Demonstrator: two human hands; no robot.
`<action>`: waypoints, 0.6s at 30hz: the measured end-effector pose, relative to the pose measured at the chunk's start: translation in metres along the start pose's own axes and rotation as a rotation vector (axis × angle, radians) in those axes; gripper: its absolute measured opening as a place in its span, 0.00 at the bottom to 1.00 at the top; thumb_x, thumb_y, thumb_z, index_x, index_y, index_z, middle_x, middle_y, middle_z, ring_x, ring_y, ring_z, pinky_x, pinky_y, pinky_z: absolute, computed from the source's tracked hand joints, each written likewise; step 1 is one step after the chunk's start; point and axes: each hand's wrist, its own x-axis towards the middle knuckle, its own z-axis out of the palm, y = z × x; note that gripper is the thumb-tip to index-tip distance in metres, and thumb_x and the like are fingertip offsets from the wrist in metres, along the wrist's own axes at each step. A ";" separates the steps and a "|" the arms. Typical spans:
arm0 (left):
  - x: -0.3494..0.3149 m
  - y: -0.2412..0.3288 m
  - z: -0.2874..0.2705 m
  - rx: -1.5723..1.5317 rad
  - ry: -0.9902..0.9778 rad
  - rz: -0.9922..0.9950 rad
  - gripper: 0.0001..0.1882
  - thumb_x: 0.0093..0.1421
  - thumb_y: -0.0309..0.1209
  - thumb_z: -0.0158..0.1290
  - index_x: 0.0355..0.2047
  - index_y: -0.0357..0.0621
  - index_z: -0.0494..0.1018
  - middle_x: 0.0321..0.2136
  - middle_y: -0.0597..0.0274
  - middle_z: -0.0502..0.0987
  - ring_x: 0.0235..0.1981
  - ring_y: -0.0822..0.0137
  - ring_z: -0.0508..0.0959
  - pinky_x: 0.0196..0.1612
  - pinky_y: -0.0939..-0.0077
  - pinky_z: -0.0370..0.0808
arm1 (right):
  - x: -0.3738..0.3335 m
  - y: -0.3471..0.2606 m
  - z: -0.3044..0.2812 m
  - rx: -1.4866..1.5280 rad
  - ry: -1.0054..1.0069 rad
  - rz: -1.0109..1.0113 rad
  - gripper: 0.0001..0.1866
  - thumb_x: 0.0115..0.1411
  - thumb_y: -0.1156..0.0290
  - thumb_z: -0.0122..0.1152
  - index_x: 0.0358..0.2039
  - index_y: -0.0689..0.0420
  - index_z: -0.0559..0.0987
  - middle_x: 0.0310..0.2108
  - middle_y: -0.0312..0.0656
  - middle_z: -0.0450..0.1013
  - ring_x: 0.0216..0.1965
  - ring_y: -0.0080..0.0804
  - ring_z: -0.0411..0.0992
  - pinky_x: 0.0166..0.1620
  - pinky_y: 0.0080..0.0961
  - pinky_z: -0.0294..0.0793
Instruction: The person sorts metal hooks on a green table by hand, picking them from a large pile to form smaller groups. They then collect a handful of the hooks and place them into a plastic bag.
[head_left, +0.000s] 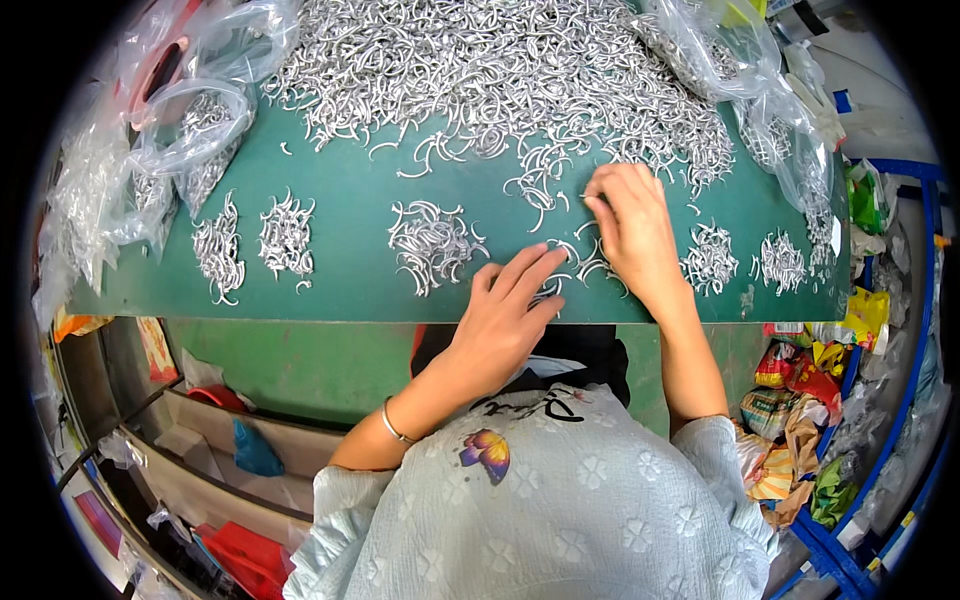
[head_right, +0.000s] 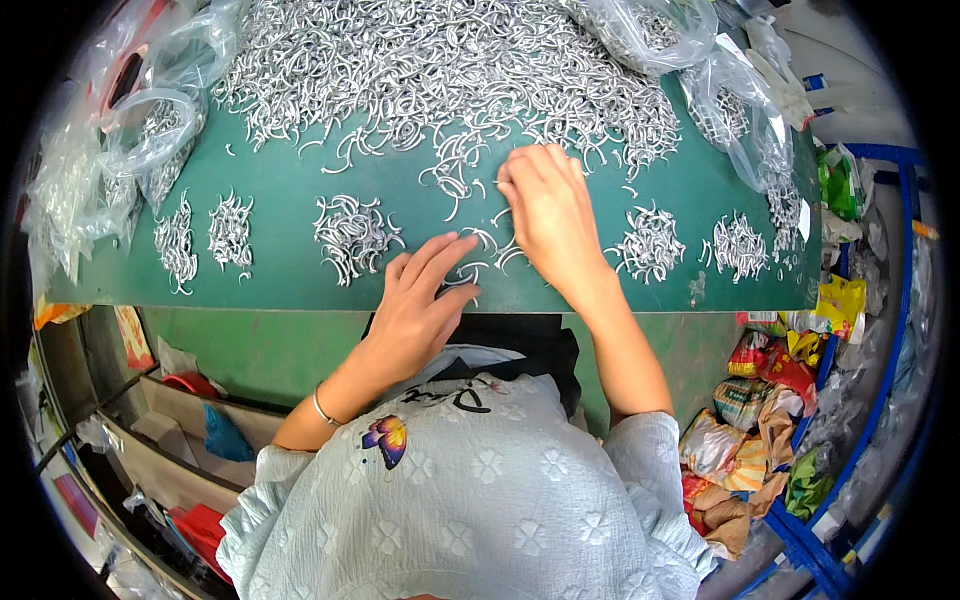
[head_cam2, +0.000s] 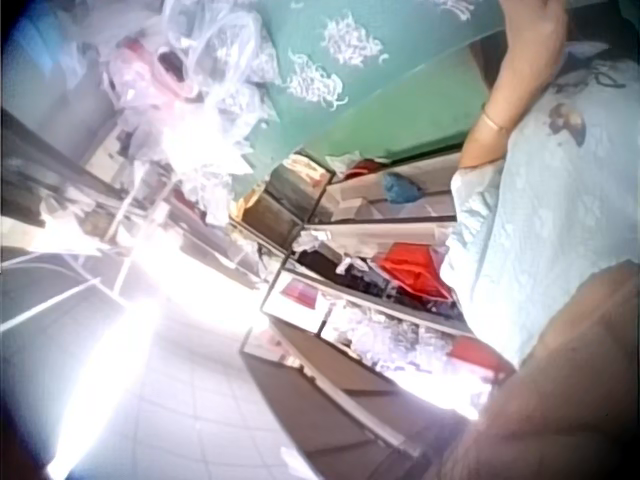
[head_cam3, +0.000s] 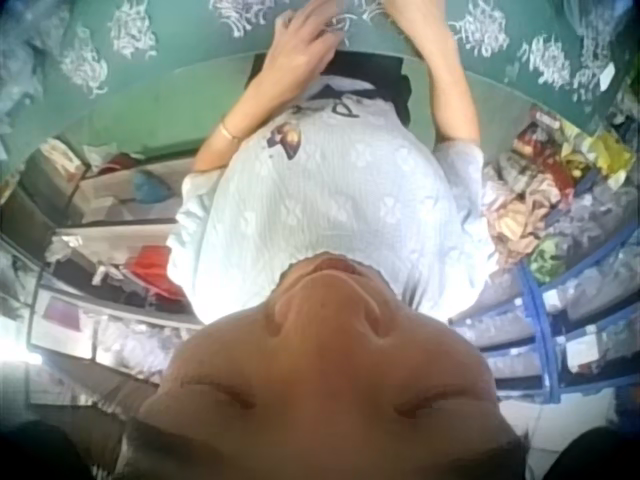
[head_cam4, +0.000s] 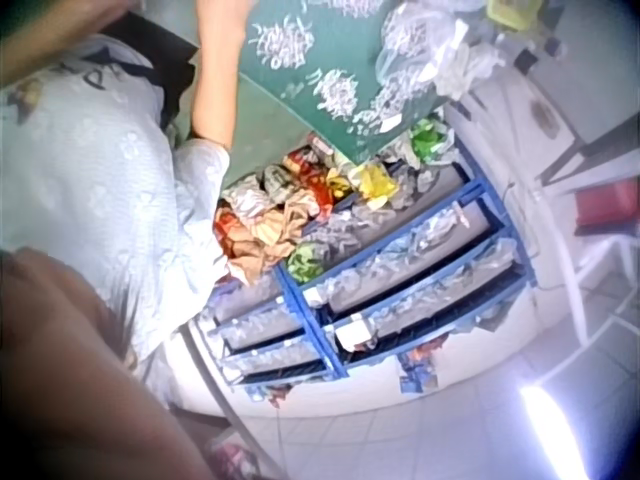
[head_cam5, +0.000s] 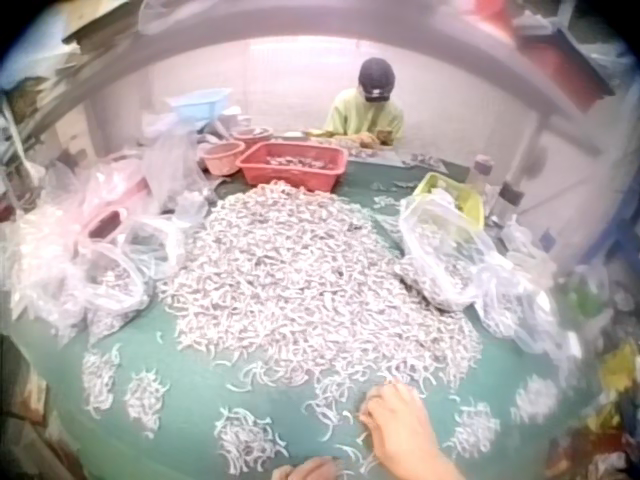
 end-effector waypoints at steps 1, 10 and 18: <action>0.004 0.000 -0.001 0.005 0.000 0.003 0.17 0.46 0.19 0.57 0.40 0.40 0.75 0.59 0.48 0.66 0.60 0.51 0.66 0.53 0.54 0.62 | 0.000 0.002 0.000 0.046 0.008 0.011 0.05 0.55 0.78 0.61 0.31 0.60 0.74 0.33 0.42 0.71 0.37 0.43 0.68 0.42 0.35 0.66; 0.005 -0.005 0.003 0.044 -0.018 0.001 0.17 0.50 0.20 0.58 0.42 0.42 0.73 0.56 0.51 0.67 0.57 0.51 0.68 0.52 0.54 0.62 | -0.003 0.000 -0.010 0.270 0.048 0.255 0.04 0.55 0.80 0.61 0.30 0.64 0.76 0.28 0.44 0.74 0.29 0.38 0.72 0.34 0.32 0.71; 0.003 -0.003 0.008 0.002 0.089 -0.069 0.19 0.50 0.23 0.59 0.45 0.40 0.71 0.50 0.53 0.68 0.53 0.51 0.68 0.49 0.57 0.62 | -0.015 -0.006 -0.016 0.292 -0.001 0.166 0.04 0.54 0.81 0.63 0.32 0.63 0.78 0.28 0.41 0.75 0.27 0.31 0.70 0.33 0.25 0.69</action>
